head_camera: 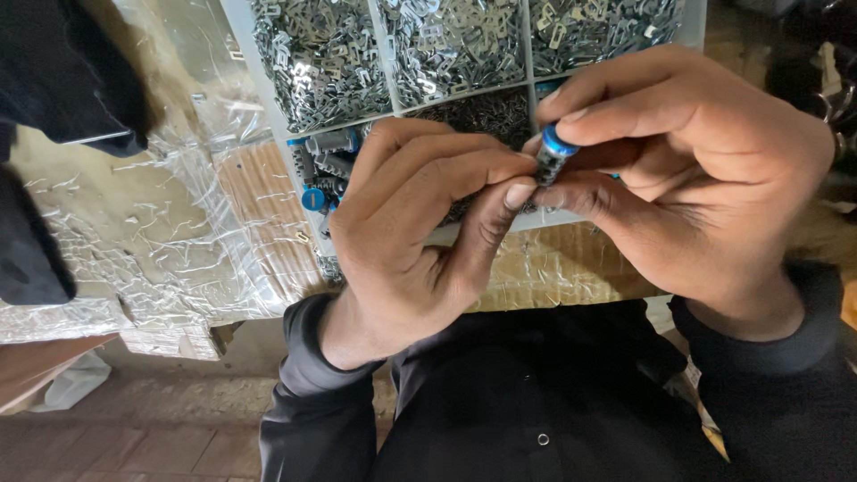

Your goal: The person sits at a workshop table and assembles small wall anchor plugs, picking metal screws from a compartment tray and pressing each screw into a blue-capped plastic anchor body held in the other hand, completing the anchors one at a time and setting finished ones aside.

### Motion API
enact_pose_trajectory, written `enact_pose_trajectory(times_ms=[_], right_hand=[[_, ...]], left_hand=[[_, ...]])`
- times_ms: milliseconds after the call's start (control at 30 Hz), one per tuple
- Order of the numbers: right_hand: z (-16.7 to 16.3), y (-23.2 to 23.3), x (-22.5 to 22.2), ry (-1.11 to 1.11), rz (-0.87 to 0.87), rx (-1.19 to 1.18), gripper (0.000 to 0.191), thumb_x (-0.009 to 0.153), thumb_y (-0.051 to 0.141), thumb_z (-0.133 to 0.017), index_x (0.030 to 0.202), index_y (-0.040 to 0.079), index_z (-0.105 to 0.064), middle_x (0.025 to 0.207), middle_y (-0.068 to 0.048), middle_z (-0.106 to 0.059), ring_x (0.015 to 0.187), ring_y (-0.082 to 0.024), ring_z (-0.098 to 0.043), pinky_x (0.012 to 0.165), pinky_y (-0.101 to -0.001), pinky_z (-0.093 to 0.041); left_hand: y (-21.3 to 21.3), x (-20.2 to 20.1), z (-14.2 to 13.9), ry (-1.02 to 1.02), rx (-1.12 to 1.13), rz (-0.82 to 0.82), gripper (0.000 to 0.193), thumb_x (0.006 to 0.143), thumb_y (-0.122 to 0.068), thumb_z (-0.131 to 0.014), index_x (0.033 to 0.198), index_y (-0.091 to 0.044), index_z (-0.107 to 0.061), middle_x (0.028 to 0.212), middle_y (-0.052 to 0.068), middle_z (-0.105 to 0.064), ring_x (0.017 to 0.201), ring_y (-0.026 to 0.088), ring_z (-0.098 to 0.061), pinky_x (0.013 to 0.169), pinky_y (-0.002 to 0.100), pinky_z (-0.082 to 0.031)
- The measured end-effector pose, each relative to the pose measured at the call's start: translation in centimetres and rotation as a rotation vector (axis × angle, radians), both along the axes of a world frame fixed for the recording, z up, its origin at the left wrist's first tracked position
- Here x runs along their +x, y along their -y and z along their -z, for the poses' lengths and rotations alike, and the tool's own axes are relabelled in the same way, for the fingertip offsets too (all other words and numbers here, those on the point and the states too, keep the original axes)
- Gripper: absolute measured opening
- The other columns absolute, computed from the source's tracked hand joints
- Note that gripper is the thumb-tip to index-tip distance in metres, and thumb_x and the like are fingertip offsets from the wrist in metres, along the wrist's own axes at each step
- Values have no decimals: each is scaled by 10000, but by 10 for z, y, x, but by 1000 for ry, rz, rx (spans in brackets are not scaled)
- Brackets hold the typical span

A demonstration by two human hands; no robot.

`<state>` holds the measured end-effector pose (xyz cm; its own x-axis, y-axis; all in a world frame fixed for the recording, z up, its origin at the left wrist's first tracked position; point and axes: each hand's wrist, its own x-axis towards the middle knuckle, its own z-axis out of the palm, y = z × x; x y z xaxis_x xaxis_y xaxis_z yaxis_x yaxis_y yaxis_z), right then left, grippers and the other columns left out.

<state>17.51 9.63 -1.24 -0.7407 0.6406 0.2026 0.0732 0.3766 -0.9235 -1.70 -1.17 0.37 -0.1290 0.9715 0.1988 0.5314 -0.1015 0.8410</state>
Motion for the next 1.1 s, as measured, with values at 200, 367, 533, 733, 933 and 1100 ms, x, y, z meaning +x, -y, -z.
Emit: enact_pose_trajectory(times_ms=[200,367,533,733,933,1100], right_hand=[[2,0,3,4,-26,23,277,839,-92,-777,1050,-164,-613,1150,-313,-643,863,-217,-748,743,-254,-645],[1,-1,2,13,-12,-5,244,872,-75,-801,1059,-121,-652,1171,-274,-680,716,-78,-701,595,-156,-535],[0,-1,3,18,-5,2,284,870,-65,-804,1079,-139,-627,1183,-291,-665,615,-8,-562,592,-167,-525],[2,-1,-2,-16,0,68,319,839,-47,-826,1064,-143,-621,1139,-295,-668,716,-107,-695,648,-202,-592],[1,1,0,-11,-23,70,330,837,-3,-838,1084,-115,-652,1144,-282,-665,748,-124,-681,671,-220,-577],[6,4,0,-54,-30,54,305,827,-6,-831,1065,-107,-670,1111,-271,-654,764,-141,-703,661,-215,-610]], left_hand=[[2,0,1,-21,-27,-4,120,985,-117,-816,1051,-47,-746,1039,61,-759,942,189,-699,843,299,-568],[1,-2,5,-19,21,17,149,953,-137,-830,1047,-50,-754,1025,70,-755,969,202,-697,791,285,-571],[1,-1,4,64,3,-9,139,968,-144,-808,1045,-47,-745,1017,61,-764,928,174,-715,805,285,-585],[5,0,4,42,-8,-5,161,995,-193,-797,1055,-53,-743,1030,60,-750,956,189,-690,829,299,-569],[8,1,9,0,32,-3,167,999,-212,-793,1050,-59,-749,1013,56,-747,956,188,-690,821,294,-567],[5,2,8,-71,65,1,153,964,-178,-818,985,-43,-751,945,69,-744,925,213,-694,783,311,-556]])
